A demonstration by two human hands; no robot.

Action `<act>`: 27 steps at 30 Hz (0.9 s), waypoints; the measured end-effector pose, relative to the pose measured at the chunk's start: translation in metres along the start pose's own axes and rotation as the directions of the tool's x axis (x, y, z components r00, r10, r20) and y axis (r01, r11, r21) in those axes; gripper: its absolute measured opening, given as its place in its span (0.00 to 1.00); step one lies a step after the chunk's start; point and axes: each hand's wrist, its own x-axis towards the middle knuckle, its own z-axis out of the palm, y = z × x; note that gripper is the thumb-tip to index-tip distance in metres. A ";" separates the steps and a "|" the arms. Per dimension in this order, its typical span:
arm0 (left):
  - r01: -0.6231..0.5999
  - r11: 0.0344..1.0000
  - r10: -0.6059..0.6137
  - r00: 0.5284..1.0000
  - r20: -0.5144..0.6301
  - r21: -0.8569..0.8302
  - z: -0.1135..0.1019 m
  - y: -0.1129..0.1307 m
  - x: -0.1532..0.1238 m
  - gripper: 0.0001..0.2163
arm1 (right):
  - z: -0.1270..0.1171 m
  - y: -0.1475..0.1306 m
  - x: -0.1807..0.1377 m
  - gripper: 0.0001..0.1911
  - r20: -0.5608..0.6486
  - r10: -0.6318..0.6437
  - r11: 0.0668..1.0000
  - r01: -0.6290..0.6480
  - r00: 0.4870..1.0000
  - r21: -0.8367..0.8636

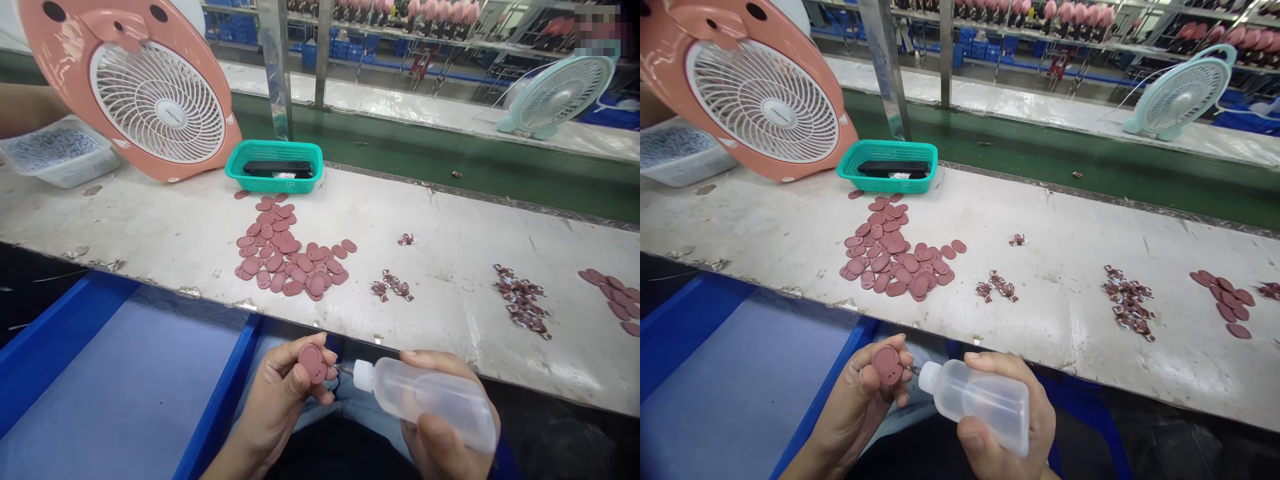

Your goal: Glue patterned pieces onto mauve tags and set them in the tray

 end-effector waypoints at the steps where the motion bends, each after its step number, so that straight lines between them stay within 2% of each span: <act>1: -0.002 1.000 0.002 1.000 -0.002 -0.001 0.000 0.000 0.000 0.21 | 0.000 0.000 0.001 0.16 0.004 0.008 1.000 -0.008 1.000 -0.001; 9: -0.019 1.000 0.019 1.000 -0.017 0.012 0.002 0.000 -0.001 0.20 | -0.002 -0.001 0.005 0.14 0.055 0.023 0.999 -0.024 0.998 0.029; 13: -0.013 1.000 0.013 1.000 -0.023 0.021 0.003 0.000 -0.001 0.21 | -0.002 0.004 0.002 0.16 0.016 0.067 0.996 -0.068 0.998 0.050; 16: -0.024 0.999 0.025 0.999 -0.045 0.022 0.002 0.000 0.000 0.22 | -0.005 0.009 0.008 0.19 -0.024 0.132 0.966 -0.123 0.991 0.228; 19: -0.062 0.998 0.063 0.994 -0.085 0.019 0.000 -0.001 0.004 0.22 | -0.013 0.010 0.032 0.30 -0.012 0.283 0.843 -0.242 0.959 0.481; 21: -0.087 0.996 0.087 0.991 -0.103 0.008 -0.002 0.000 0.008 0.22 | -0.021 0.009 0.057 0.32 -0.002 0.396 0.763 -0.327 0.918 0.557; 22: -0.102 0.995 0.101 0.989 -0.107 0.001 -0.003 0.000 0.010 0.22 | -0.025 0.008 0.070 0.28 0.000 0.421 0.763 -0.354 0.907 0.541; 24: -0.128 0.992 0.127 0.986 -0.110 -0.008 -0.006 0.002 0.013 0.22 | -0.033 0.011 0.097 0.21 0.002 0.395 0.838 -0.362 0.919 0.408; 27: -0.157 0.988 0.155 0.982 -0.111 -0.005 -0.012 0.004 0.017 0.21 | -0.042 0.027 0.138 0.23 0.006 0.317 0.940 -0.315 0.949 0.130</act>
